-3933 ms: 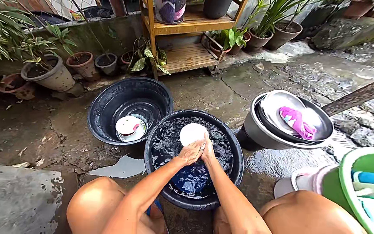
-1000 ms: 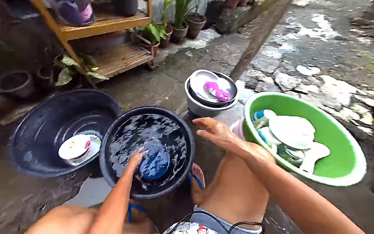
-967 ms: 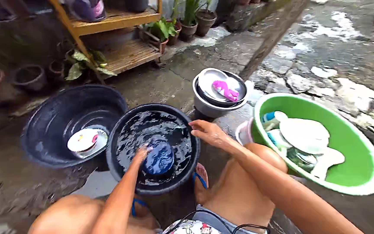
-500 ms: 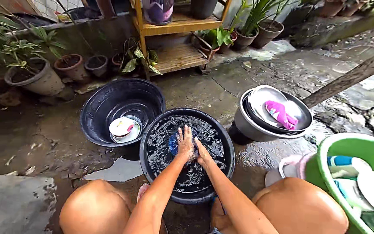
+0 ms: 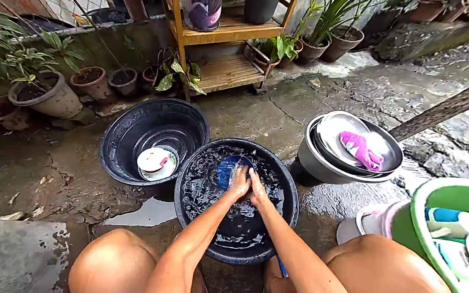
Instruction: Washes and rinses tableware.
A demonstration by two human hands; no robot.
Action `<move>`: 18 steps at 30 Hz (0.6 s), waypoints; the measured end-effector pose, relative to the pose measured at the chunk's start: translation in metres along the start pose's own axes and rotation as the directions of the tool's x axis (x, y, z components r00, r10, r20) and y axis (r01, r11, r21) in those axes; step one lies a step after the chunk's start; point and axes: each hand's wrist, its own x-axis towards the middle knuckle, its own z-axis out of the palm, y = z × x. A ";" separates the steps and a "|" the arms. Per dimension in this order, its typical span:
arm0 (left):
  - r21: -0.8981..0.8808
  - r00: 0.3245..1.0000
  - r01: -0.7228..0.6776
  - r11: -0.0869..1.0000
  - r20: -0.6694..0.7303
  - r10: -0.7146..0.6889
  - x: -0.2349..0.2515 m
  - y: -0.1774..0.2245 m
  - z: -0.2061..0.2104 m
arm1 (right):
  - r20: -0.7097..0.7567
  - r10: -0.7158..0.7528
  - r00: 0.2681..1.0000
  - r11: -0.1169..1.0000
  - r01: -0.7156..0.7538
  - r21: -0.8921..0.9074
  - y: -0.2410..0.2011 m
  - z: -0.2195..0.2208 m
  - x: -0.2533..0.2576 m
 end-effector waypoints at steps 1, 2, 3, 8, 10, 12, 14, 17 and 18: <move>0.012 0.994 -0.061 0.998 0.089 0.060 -0.005 0.002 0.002 | -0.017 -0.081 0.997 0.996 0.080 -0.025 0.002 -0.007 0.005; 0.071 0.974 -0.099 0.993 0.212 0.082 -0.010 0.006 -0.005 | -0.041 -0.145 0.989 0.988 0.143 -0.052 0.005 -0.013 0.012; 0.152 0.943 -0.114 0.982 0.328 0.058 -0.015 0.012 -0.020 | -0.075 -0.192 0.978 0.977 0.184 -0.103 0.007 -0.016 0.017; 0.037 0.985 0.034 0.999 -0.171 -0.028 -0.019 0.008 -0.131 | -0.177 -0.411 0.894 0.776 0.241 -0.583 -0.002 -0.017 0.017; -0.040 0.856 0.148 0.988 -0.496 -0.148 -0.012 -0.035 -0.171 | -0.228 -0.455 0.861 0.767 0.249 -0.591 0.005 -0.013 0.018; -0.072 0.676 0.364 0.929 -0.665 -0.316 -0.012 -0.089 -0.199 | -0.299 -0.436 0.849 0.779 0.190 -0.597 0.014 -0.005 0.015; -0.134 0.523 0.601 0.788 -0.680 -0.514 -0.022 -0.138 -0.215 | -0.349 -0.379 0.857 0.803 0.118 -0.584 0.023 0.005 0.008; -0.341 0.235 0.772 0.537 -0.632 -0.739 -0.033 -0.202 -0.224 | -0.396 -0.111 0.911 0.952 -0.017 -0.305 0.032 0.021 -0.006; -0.396 0.177 0.793 0.463 -0.578 -0.797 -0.036 -0.211 -0.229 | -0.385 0.023 0.923 0.992 -0.068 -0.103 0.030 0.027 -0.009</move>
